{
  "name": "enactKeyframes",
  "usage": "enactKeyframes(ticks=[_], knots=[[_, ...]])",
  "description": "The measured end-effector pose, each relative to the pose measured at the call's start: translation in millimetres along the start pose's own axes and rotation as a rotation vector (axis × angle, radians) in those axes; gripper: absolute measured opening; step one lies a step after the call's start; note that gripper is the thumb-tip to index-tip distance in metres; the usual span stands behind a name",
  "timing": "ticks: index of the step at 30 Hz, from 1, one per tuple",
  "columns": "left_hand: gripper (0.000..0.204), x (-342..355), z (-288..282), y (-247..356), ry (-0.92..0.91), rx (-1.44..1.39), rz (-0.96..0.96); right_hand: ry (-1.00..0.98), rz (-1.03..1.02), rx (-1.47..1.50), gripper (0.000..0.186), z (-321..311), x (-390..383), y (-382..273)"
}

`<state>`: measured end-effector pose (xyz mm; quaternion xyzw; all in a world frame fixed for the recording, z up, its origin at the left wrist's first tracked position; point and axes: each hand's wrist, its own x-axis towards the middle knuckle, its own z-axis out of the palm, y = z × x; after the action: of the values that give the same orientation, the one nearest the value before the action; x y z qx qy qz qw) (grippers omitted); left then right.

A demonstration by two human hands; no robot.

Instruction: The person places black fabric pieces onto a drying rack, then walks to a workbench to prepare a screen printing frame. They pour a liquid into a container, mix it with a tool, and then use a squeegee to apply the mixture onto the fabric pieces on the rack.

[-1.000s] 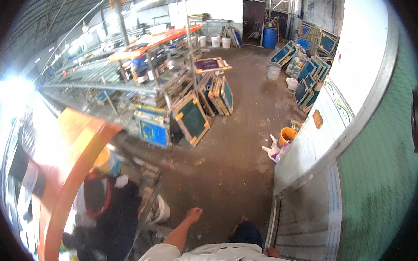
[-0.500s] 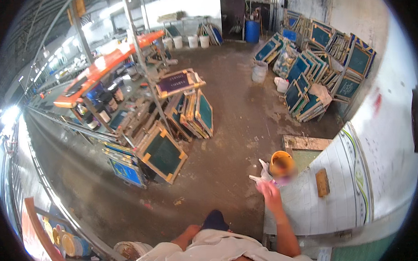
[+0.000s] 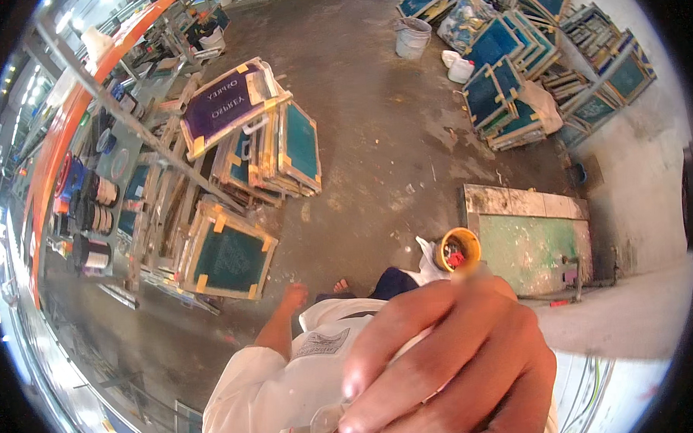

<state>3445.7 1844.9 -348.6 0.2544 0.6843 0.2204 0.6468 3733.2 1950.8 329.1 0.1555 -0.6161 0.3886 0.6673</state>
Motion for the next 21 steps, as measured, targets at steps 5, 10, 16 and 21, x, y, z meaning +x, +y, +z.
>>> enactKeyframes(ticks=[5,10,16,21], knots=[[0.026,75.9,-14.3,274.6,0.24,-0.253,0.09,-0.415,0.212,-0.498,0.013,-154.6,29.6,85.9],[0.033,222.0,-84.1,473.3,0.649,-0.129,0.552,-0.483,0.413,-0.876,0.011,-318.3,51.2,182.4],[0.054,272.1,-151.5,612.3,1.25,0.155,0.538,-0.431,0.81,-0.811,0.007,-443.5,94.9,345.8],[0.072,292.6,-183.0,657.9,1.391,0.27,0.16,-0.682,0.907,-0.586,0.02,-518.8,103.8,495.1]])
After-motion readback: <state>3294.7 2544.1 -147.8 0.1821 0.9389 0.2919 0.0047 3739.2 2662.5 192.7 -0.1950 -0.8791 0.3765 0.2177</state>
